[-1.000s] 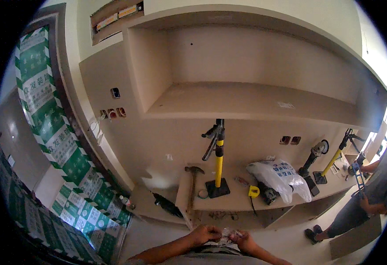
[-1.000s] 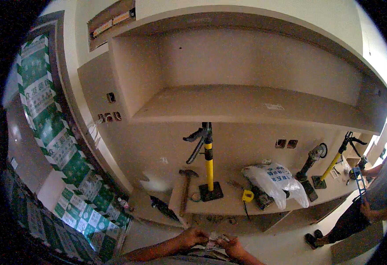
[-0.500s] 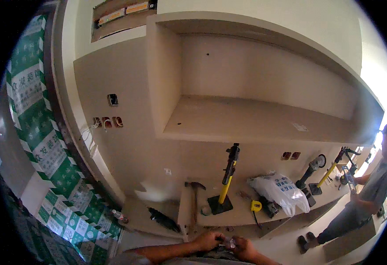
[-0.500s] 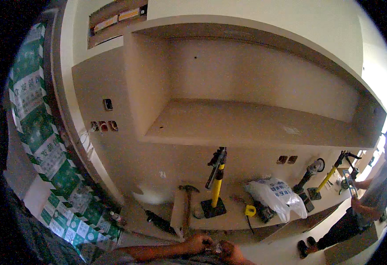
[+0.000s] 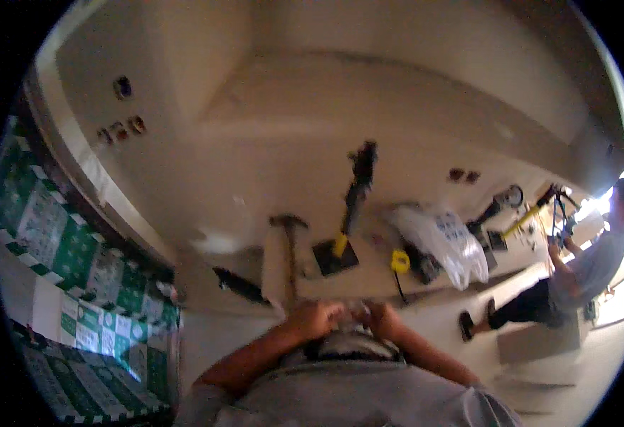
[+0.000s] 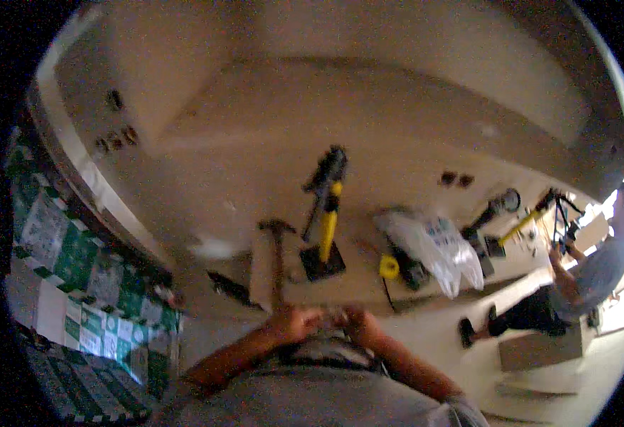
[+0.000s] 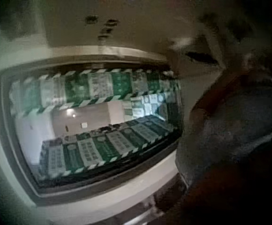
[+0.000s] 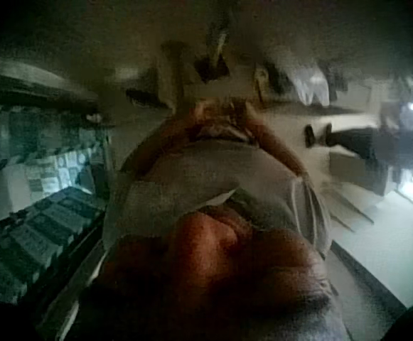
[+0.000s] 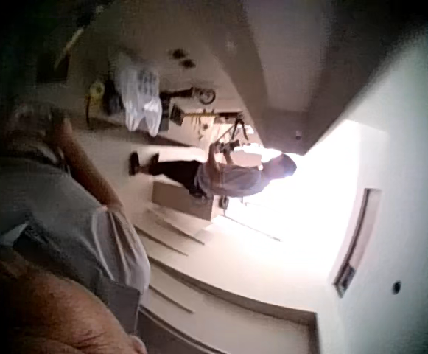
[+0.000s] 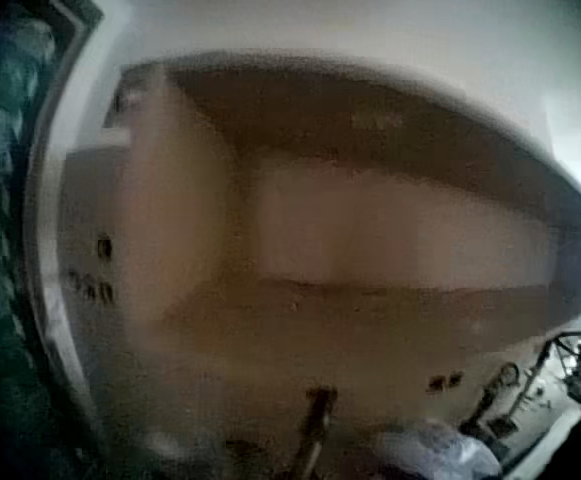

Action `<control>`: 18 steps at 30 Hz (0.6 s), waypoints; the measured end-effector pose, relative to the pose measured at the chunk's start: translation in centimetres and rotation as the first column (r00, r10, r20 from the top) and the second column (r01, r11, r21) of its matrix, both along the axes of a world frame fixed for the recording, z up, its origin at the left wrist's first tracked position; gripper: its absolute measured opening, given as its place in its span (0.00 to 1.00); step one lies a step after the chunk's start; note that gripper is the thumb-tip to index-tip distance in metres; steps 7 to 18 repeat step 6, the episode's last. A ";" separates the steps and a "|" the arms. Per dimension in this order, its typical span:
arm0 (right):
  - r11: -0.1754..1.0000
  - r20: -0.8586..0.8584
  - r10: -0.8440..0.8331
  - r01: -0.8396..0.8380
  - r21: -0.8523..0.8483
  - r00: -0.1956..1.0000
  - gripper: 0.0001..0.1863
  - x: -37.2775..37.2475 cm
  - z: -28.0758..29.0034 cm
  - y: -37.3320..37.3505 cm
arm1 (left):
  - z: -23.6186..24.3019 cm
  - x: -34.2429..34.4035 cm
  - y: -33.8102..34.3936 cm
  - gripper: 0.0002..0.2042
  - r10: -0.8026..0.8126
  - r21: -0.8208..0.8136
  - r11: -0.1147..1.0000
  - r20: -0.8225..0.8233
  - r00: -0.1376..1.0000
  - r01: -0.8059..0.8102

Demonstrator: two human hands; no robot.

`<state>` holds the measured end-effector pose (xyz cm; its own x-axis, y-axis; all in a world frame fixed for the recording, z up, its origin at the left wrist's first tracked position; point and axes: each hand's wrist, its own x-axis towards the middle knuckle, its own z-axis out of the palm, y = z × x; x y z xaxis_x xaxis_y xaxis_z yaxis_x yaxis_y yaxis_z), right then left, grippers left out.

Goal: The person prepares a power drill by inserting a bit, retrieves a hammer and a small bag of fasteners, and uses the drill to create holes in the interior of a wall-mounted cabinet.

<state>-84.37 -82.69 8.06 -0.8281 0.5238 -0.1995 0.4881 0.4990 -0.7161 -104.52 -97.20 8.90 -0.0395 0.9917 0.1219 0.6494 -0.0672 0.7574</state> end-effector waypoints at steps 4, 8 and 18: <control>0.877 -0.165 -0.183 0.086 -0.472 0.969 0.17 1.8 -2.1 3.0 | -0.7 1.1 2.8 0.14 0.214 -0.075 0.976 0.189 0.958 -0.203; 0.888 0.001 -0.153 0.138 -0.438 0.988 0.18 2.6 -3.7 5.1 | -1.0 2.0 4.4 0.16 0.269 -0.170 0.962 0.437 0.858 -0.214; 0.888 0.001 -0.153 0.138 -0.438 0.988 0.18 2.6 -3.7 5.1 | -1.0 2.0 4.4 0.16 0.269 -0.170 0.962 0.437 0.858 -0.214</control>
